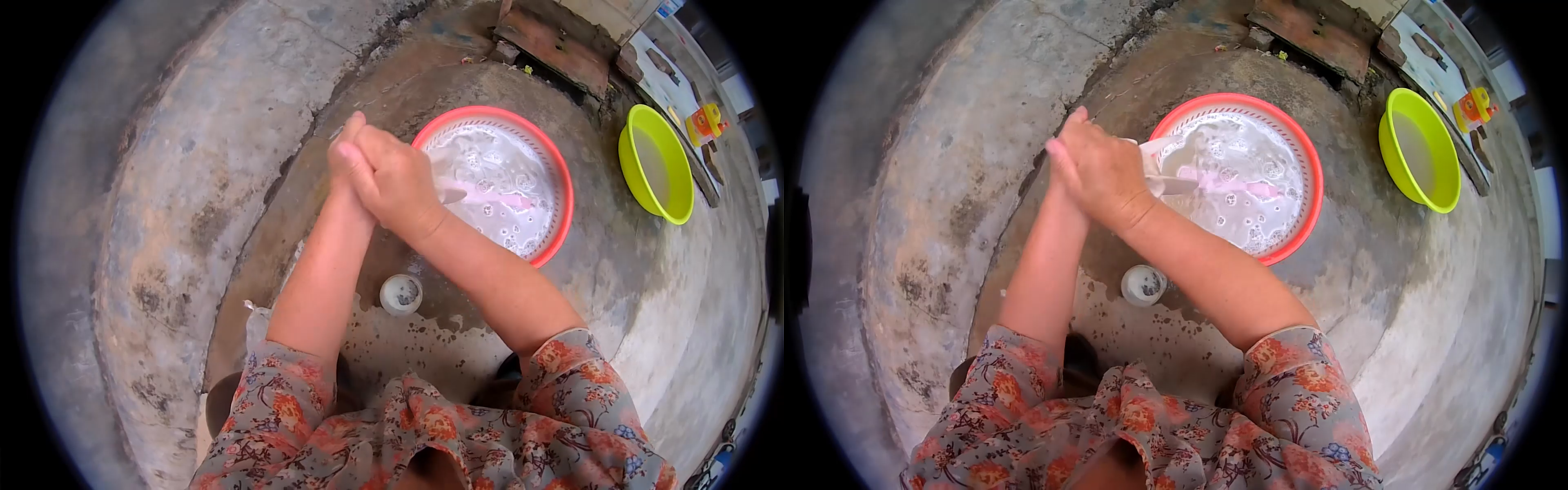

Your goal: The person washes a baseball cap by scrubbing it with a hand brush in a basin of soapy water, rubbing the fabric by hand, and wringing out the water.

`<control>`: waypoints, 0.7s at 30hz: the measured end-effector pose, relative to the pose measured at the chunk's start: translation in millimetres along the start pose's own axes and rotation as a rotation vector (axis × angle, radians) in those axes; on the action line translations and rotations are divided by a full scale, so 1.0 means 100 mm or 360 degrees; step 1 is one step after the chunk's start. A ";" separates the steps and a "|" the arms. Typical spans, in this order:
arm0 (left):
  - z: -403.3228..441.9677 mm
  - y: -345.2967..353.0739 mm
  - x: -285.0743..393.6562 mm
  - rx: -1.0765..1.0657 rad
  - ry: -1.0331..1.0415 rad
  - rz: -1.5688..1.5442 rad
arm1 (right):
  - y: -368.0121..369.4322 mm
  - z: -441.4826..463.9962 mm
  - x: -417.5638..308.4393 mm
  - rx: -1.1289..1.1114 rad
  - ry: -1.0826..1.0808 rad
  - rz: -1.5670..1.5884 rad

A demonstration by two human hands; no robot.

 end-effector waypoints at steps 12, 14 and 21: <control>0.11 0.37 0.11 -0.0500 -0.0065 -0.0336 | -0.07 0.10 0.20 0.0095 0.0154 -0.0095; -0.15 0.01 0.09 0.0948 0.0082 0.0589 | -0.06 0.25 0.36 0.0055 0.0272 -0.0288; 0.02 -0.07 -0.04 0.0250 0.0046 0.0124 | -0.06 0.06 -0.03 0.0036 -0.0097 -0.0126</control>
Point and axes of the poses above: each hand's wrist, its own z-axis towards the middle knuckle, its own y-axis out of the palm, x = y × z, the point moved 10 cm from there along z, towards the middle knuckle, and after that the axes turned 14 degrees about y, right-handed, at the moved point
